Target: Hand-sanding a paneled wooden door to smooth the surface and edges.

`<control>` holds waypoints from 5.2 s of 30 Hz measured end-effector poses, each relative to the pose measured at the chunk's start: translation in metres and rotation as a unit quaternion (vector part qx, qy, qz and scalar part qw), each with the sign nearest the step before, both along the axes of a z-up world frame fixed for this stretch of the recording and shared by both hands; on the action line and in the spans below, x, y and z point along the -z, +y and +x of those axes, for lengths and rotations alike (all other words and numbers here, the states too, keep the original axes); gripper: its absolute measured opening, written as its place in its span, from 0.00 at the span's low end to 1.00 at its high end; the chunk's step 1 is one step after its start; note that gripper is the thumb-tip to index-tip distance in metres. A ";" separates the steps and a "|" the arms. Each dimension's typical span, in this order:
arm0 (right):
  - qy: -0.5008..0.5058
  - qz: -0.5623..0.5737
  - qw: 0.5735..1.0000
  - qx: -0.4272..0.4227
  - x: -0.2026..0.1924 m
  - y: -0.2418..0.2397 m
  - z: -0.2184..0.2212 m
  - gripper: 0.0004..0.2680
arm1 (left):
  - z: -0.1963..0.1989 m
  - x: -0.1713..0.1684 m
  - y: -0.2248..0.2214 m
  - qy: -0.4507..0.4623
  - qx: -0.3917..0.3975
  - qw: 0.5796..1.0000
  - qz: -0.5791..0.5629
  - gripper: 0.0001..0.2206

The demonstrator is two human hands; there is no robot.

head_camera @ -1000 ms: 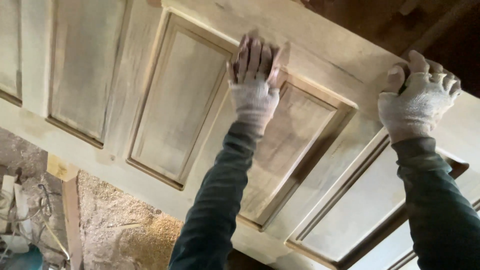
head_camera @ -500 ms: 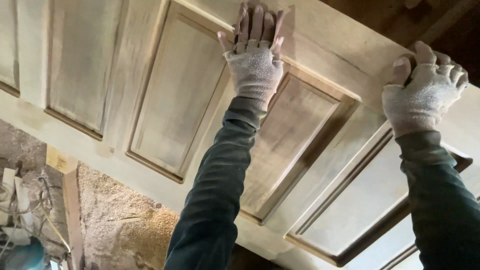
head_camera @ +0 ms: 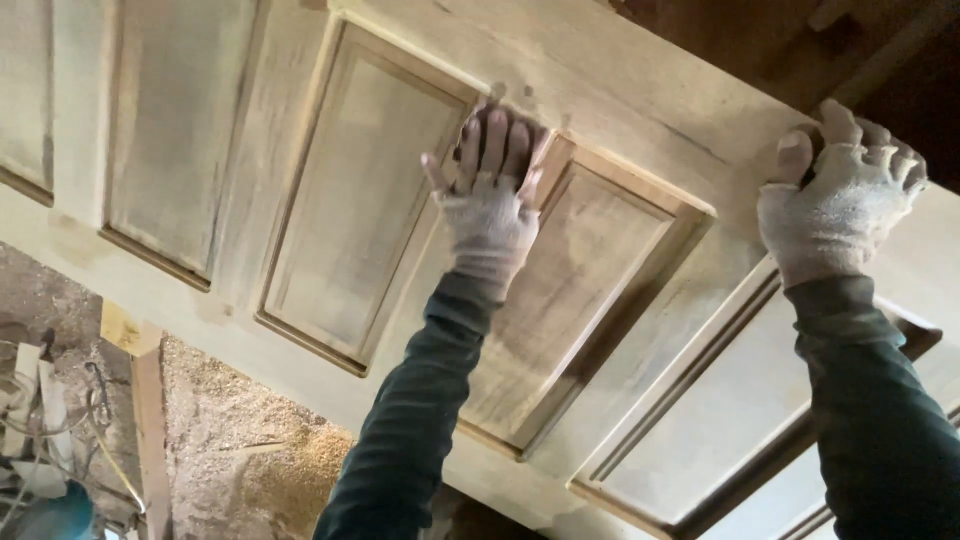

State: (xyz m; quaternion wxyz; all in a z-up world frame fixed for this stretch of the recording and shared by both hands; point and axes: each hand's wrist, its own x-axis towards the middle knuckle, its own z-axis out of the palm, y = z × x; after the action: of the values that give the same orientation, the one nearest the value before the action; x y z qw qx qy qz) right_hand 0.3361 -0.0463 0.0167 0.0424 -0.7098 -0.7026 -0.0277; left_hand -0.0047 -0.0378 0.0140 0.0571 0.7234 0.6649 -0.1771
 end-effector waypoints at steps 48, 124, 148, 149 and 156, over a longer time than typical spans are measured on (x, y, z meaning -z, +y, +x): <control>-0.004 0.028 0.999 -0.026 -0.002 -0.003 -0.001 0.17 | -0.013 0.004 0.044 -0.187 0.114 0.940 0.262 0.21; 0.406 0.077 0.836 -0.360 -0.086 -0.050 -0.121 0.15 | -0.069 -0.132 -0.146 -0.613 -0.122 0.780 -0.015 0.16; -0.042 0.105 0.951 -0.286 -0.035 -0.018 -0.040 0.15 | -0.190 0.056 0.007 -0.056 -0.219 0.926 0.302 0.34; 0.004 0.096 0.947 -0.307 -0.038 -0.019 -0.041 0.19 | -0.189 0.053 0.005 -0.065 -0.223 0.920 0.314 0.33; 0.067 0.091 0.953 -0.282 -0.012 -0.004 -0.066 0.16 | -0.184 0.043 0.011 -0.067 -0.215 0.914 0.336 0.31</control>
State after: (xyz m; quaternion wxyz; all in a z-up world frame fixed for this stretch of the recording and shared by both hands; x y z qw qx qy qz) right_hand 0.2704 -0.0503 0.0283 0.1601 -0.4757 -0.8644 -0.0303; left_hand -0.1882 -0.0268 -0.0291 -0.1089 0.5495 0.8193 0.1221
